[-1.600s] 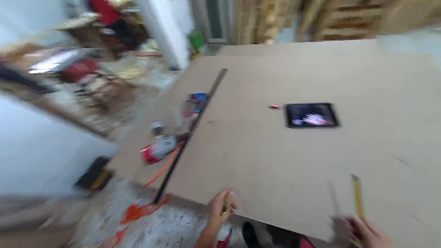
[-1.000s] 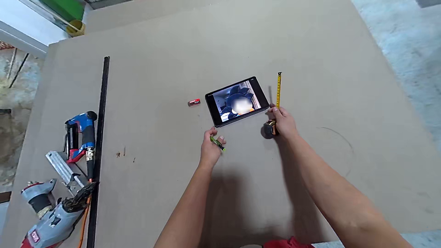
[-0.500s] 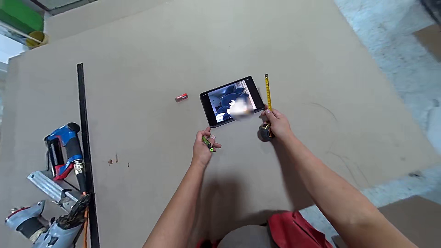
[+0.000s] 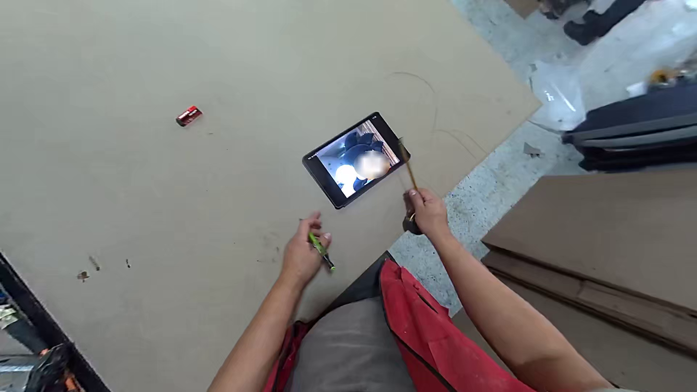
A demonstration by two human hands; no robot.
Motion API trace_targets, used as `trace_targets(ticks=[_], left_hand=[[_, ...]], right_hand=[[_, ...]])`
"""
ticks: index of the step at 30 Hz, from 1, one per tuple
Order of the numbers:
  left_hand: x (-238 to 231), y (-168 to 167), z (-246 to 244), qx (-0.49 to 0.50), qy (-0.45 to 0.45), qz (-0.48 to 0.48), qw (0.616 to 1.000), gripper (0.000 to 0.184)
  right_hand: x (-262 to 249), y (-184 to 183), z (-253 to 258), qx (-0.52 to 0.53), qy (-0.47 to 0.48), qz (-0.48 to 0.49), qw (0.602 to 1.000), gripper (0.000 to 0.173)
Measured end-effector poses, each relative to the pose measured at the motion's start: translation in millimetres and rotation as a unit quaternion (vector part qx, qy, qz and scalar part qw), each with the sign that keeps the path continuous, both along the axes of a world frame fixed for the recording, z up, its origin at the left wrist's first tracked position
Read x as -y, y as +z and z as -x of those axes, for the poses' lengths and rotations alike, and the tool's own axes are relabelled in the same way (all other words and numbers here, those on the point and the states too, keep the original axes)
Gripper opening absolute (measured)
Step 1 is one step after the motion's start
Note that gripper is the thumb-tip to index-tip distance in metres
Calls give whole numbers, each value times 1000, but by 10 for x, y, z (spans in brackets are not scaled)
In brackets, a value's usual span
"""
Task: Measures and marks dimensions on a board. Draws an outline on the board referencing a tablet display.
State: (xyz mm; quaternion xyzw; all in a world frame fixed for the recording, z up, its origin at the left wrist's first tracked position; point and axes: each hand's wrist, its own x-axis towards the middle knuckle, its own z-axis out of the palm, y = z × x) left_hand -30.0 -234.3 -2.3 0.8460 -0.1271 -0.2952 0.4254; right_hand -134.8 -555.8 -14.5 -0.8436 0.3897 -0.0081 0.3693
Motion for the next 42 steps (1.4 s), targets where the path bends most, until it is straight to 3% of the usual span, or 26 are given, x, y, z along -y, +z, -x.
trace_targets(ticks=[2,5,7,9,16,42], left_hand=[[-271,-53,-63,123,3,-90,988,52],[-720,-355,-137,247,-22,-175,953,49],[-931,-542,-112,308,-56,-174,934,55],[-945,-596,-116,336,-63,-166,925,57],[-955,-635,-110,343,-62,-167,922,55],[-941,-632,-142,344,-77,-160,922,61]], right_hand=[[-267,13,117,-3,54,25,998,45],[-583,-28,79,25,102,59,993,40],[-728,-51,-12,10,119,66,991,34],[-789,-69,-109,-1,123,62,990,38],[-807,-102,-273,16,82,85,993,34],[-768,-176,-552,29,68,108,991,29]])
